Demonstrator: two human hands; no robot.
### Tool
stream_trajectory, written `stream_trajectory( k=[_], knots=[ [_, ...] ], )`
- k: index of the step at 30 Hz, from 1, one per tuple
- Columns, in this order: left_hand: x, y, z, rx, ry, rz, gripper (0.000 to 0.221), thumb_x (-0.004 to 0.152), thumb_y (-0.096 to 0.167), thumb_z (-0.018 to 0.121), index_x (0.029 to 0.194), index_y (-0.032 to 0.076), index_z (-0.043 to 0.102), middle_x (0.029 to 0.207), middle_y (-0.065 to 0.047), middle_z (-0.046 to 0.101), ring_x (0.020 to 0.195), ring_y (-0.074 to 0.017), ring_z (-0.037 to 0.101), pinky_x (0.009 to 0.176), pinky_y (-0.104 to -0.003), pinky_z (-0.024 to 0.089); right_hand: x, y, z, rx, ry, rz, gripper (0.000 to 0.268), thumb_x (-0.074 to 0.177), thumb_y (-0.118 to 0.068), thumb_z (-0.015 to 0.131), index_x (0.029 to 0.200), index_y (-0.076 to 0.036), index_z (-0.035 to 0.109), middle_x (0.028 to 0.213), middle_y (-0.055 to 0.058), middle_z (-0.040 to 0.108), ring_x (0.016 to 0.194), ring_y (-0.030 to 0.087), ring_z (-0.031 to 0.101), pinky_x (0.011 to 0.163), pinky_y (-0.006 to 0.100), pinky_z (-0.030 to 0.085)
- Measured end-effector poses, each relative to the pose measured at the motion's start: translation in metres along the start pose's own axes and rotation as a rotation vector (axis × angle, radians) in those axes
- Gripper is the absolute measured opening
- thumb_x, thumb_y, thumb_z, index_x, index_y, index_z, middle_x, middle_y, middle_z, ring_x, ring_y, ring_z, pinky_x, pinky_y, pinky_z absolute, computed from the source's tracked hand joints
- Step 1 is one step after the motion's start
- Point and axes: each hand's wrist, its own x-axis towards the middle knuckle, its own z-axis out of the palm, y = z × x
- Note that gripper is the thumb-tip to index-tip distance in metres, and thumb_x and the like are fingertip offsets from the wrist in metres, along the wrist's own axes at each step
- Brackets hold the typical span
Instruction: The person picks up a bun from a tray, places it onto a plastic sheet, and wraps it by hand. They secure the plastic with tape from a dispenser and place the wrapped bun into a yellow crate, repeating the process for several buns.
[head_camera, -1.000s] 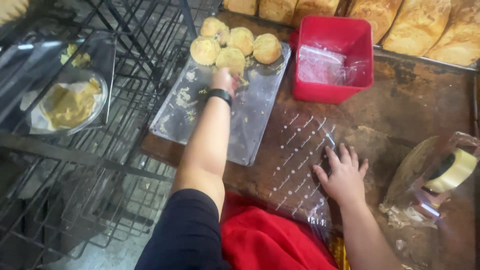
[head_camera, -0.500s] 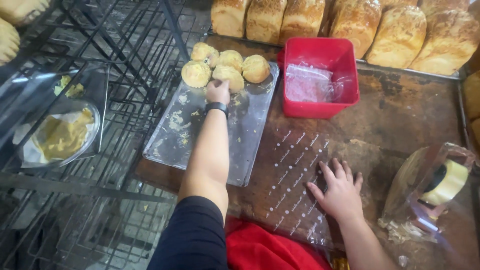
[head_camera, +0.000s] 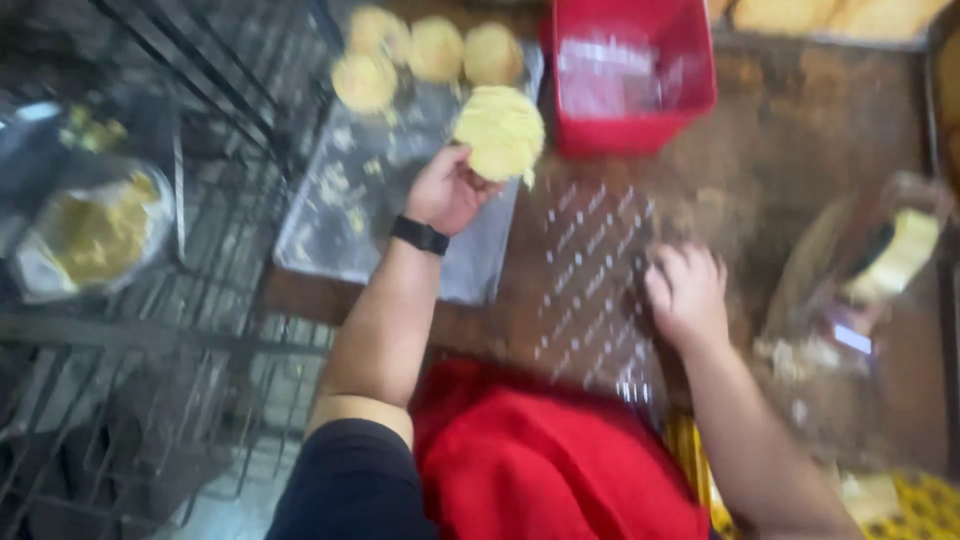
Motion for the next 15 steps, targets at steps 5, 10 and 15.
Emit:
stream_trajectory(
  k=[5,10,15],
  knots=[
    [-0.051,-0.063,0.052,0.208,-0.05,-0.083,0.034,0.093,0.015,0.057,0.127,0.007,0.056,0.125,-0.011,0.067,0.117,-0.0312,0.068,0.095,-0.052,0.061,-0.003,-0.001,-0.011,0.155,0.094,-0.085,0.031,0.104,-0.021,0.054,0.13,-0.008,0.065,0.13,0.019,0.063,0.13,0.041,0.053,0.115,0.053,0.037],
    [-0.085,-0.117,0.093,1.432,0.006,0.412,0.02,0.087,0.011,0.07,0.106,0.007,0.063,0.104,-0.013,0.069,0.1,-0.0344,0.073,0.087,-0.043,0.061,-0.006,-0.001,-0.017,0.381,0.18,-0.065,0.03,0.105,-0.018,0.05,0.126,-0.003,0.067,0.126,0.019,0.065,0.126,0.04,0.057,0.113,0.045,0.042],
    [-0.107,-0.132,0.107,1.922,-0.506,0.654,0.032,0.084,0.009,0.066,0.115,0.011,0.065,0.135,-0.017,0.06,0.13,-0.0407,0.057,0.11,-0.052,0.047,-0.033,-0.01,-0.028,0.354,0.237,-0.004,0.022,0.101,-0.012,0.061,0.119,-0.004,0.068,0.124,0.018,0.067,0.126,0.036,0.06,0.113,0.044,0.046]
  ],
)
